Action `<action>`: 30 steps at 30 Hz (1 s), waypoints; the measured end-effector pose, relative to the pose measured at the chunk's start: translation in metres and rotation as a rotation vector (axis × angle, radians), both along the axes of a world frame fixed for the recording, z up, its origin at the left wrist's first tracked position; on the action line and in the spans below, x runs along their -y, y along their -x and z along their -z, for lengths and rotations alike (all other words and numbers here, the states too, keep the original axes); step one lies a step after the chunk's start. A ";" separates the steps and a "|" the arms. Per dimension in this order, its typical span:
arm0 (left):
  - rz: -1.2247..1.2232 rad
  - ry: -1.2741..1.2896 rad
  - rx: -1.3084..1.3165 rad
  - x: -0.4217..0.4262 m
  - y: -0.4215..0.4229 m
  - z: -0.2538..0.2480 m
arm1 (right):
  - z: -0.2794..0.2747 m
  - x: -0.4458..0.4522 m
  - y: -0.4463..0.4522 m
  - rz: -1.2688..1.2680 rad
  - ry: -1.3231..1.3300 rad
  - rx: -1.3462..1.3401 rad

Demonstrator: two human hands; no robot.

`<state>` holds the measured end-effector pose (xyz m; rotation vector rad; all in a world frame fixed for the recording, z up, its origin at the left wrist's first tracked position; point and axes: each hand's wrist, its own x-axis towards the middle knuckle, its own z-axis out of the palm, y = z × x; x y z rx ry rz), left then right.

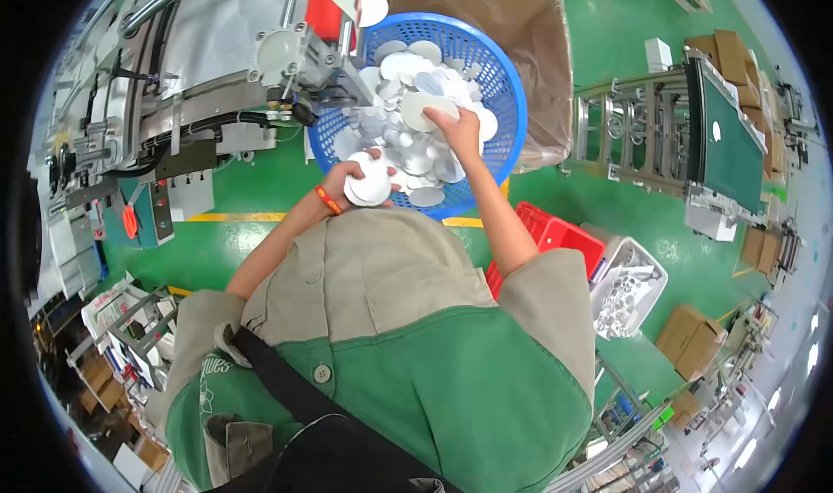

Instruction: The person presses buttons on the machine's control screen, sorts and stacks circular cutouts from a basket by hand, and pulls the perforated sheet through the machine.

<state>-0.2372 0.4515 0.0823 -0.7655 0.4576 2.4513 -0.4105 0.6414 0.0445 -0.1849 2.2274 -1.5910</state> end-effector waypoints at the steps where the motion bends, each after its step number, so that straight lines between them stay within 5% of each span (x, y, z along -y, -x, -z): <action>1: -0.013 0.030 0.007 0.000 0.003 0.004 | 0.010 -0.009 -0.001 0.051 -0.016 -0.002; 8: -0.039 0.297 0.055 -0.014 0.039 0.021 | -0.035 -0.009 -0.040 0.161 -0.067 -0.260; 11: -0.099 0.121 0.027 -0.021 0.054 -0.004 | -0.031 0.000 -0.049 -0.065 0.081 -0.956; 18: -0.237 0.192 -0.154 -0.006 0.050 0.009 | -0.045 -0.009 -0.049 -0.428 0.049 -0.871; 21: -0.217 0.346 -0.235 -0.002 0.047 0.017 | -0.035 -0.028 -0.036 0.035 -0.013 -0.823; 22: -0.220 0.433 -0.161 -0.005 0.046 0.010 | -0.025 -0.036 -0.029 0.167 0.054 -0.474; 23: -0.171 0.812 -0.354 -0.003 0.045 0.025 | -0.014 -0.044 -0.021 0.293 0.118 -0.121; 24: -0.109 1.189 -0.548 -0.003 0.046 0.025 | -0.021 -0.046 -0.015 0.357 0.286 -0.025; 25: -0.103 1.266 -0.581 -0.006 0.043 0.025 | -0.026 -0.046 -0.014 0.408 0.428 0.114; 27: -0.107 1.265 -0.624 -0.009 0.041 0.023 | -0.032 -0.040 -0.015 0.424 0.606 0.315; 30: -0.088 1.007 -0.613 -0.010 0.040 0.018 | -0.009 -0.032 -0.035 0.067 0.472 0.593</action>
